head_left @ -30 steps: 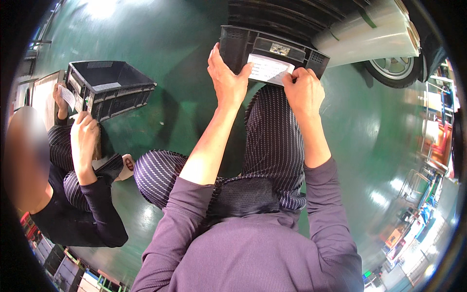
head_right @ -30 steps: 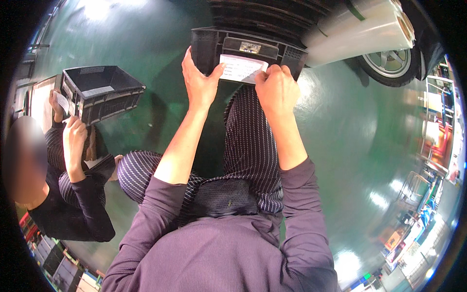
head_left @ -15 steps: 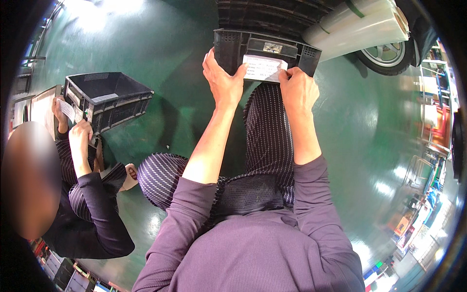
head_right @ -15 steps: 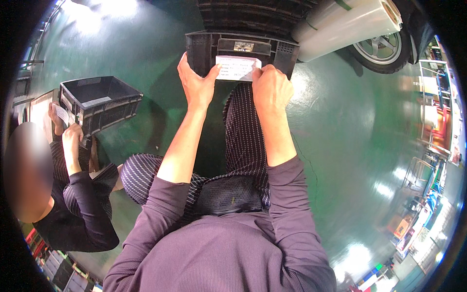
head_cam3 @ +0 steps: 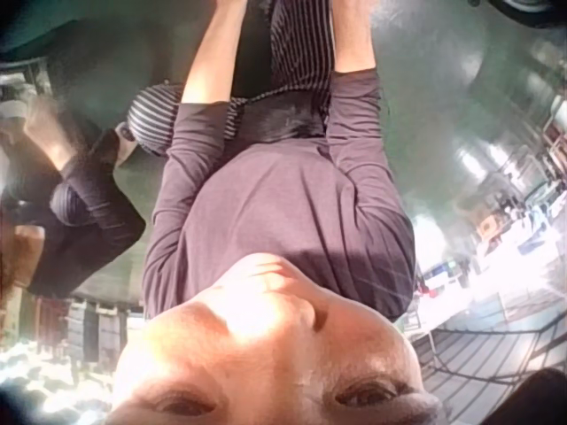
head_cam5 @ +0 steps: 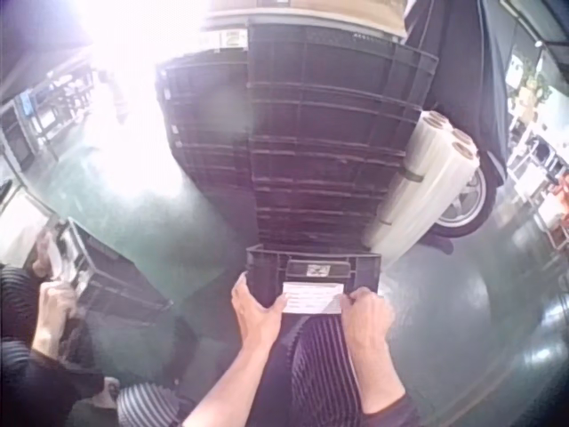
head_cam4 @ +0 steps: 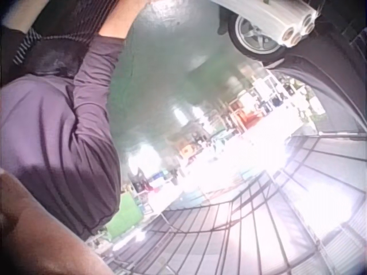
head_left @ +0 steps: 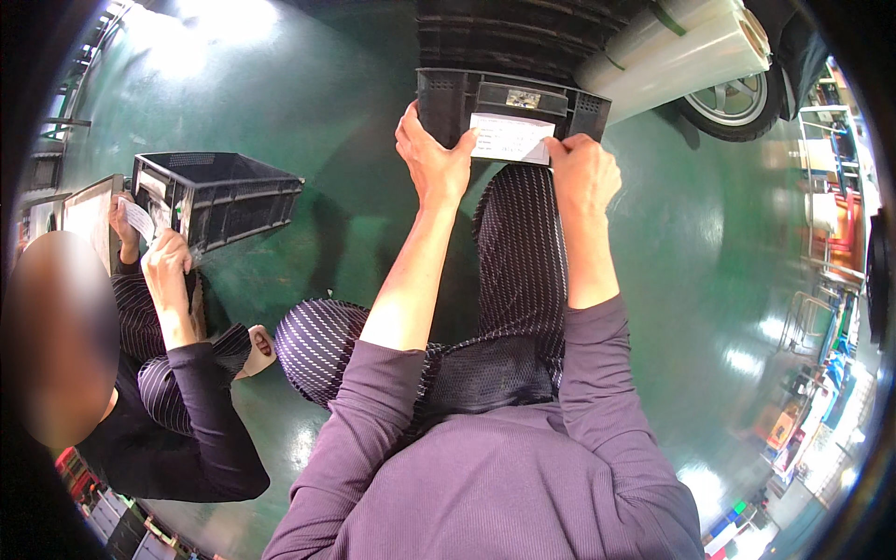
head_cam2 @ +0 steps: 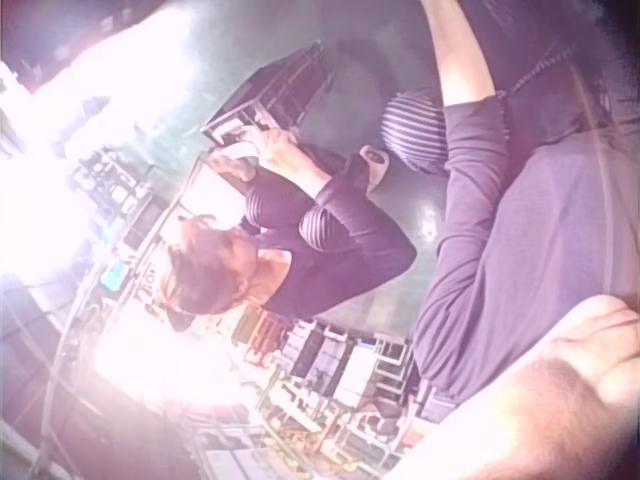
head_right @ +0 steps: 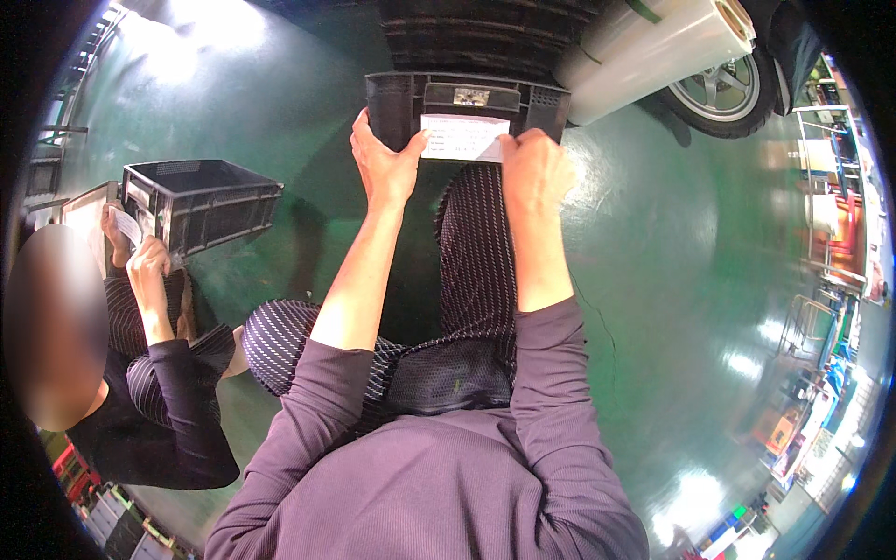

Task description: The person sits on the floor and handles black plastic crates, placing papers inside them. They walk to a trash bin, return, and continue wiping crates with a cloth and arranging papers within them.

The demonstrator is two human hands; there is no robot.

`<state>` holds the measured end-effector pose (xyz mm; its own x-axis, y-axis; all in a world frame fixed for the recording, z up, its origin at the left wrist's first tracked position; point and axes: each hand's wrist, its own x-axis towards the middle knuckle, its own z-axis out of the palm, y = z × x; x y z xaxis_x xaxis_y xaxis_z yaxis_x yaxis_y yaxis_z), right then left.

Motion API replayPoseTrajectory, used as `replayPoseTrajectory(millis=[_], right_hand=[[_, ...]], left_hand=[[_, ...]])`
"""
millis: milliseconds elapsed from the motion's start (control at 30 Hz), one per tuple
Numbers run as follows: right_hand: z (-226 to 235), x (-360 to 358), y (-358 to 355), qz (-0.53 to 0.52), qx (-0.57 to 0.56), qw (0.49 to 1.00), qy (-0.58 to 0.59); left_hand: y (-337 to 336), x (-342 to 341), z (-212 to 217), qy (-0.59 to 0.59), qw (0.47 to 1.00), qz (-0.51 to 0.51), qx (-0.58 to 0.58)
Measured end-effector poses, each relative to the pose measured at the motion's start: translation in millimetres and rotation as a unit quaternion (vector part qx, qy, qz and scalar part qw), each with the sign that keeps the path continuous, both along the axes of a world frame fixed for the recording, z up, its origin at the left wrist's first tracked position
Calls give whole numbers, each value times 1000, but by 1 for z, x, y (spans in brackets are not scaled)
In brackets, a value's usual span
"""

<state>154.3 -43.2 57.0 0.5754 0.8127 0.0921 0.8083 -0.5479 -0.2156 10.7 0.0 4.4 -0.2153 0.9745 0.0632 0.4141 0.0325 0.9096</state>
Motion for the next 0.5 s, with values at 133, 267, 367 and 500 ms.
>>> replayPoseTrajectory(millis=[133,267,367,500], right_hand=[[-3,3,-14,100,116,988,7],[-25,-30,-28,365,153,917,-45],[-34,-51,-23,418,125,900,-2],[-62,-34,-21,389,88,914,-79]], left_hand=[[2,-7,1,-3,1000,-4,-20],[4,-4,2,18,999,-12,-27],[6,-11,-4,38,999,-18,-16],[10,-12,-4,41,999,-34,-2]])
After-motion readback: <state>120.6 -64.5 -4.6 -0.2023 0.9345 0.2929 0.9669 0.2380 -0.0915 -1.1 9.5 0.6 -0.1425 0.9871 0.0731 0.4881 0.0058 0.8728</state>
